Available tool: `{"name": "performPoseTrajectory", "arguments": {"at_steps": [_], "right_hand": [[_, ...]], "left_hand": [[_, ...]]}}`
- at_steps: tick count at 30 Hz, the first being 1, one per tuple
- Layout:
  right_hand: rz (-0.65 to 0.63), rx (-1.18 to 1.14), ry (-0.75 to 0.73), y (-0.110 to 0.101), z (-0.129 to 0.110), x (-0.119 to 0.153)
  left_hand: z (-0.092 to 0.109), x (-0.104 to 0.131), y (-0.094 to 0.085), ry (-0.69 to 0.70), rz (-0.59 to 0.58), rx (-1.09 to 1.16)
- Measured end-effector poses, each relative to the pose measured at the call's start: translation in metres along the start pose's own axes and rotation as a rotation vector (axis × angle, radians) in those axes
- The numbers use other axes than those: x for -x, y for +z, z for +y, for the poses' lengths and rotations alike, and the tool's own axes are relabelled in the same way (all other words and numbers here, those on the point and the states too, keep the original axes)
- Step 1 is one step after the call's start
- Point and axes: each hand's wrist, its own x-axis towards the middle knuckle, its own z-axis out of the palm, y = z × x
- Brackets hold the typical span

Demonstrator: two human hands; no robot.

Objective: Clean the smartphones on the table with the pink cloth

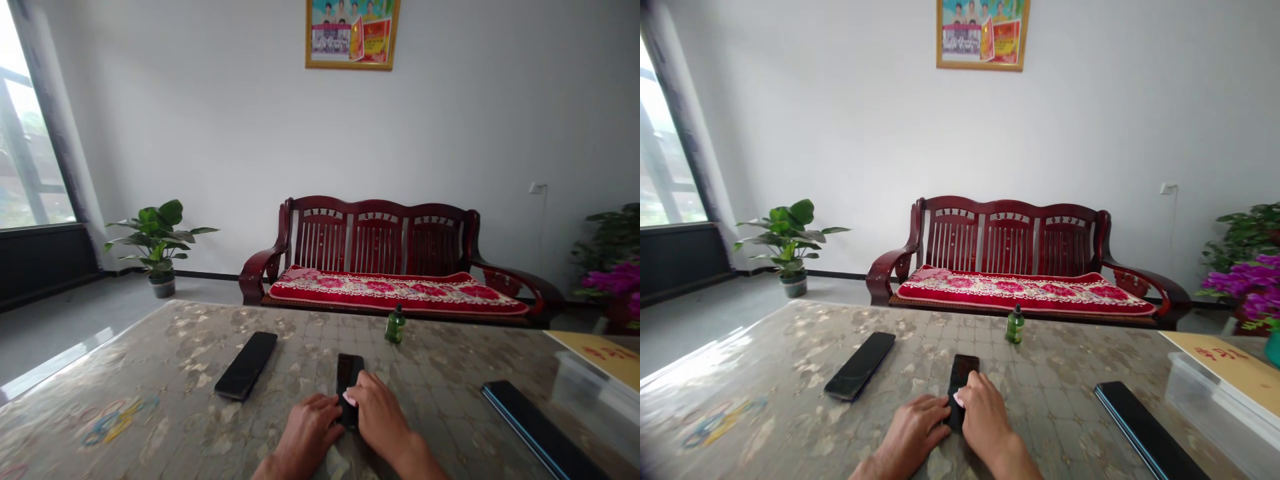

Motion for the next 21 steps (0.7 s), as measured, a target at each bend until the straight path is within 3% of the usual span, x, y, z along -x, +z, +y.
{"name": "performPoseTrajectory", "arguments": {"at_steps": [5,12,21], "right_hand": [[0.062,-0.007,0.058,0.003,0.005,-0.009],[0.035,-0.008,0.04,-0.005,-0.002,0.016],[0.109,-0.062,0.014,0.0,0.005,0.027]], "left_hand": [[0.001,0.0,-0.003,0.006,-0.007,-0.003],[0.002,0.0,-0.004,0.07,0.011,0.007],[0.007,0.002,-0.011,0.103,0.002,0.006]]}}
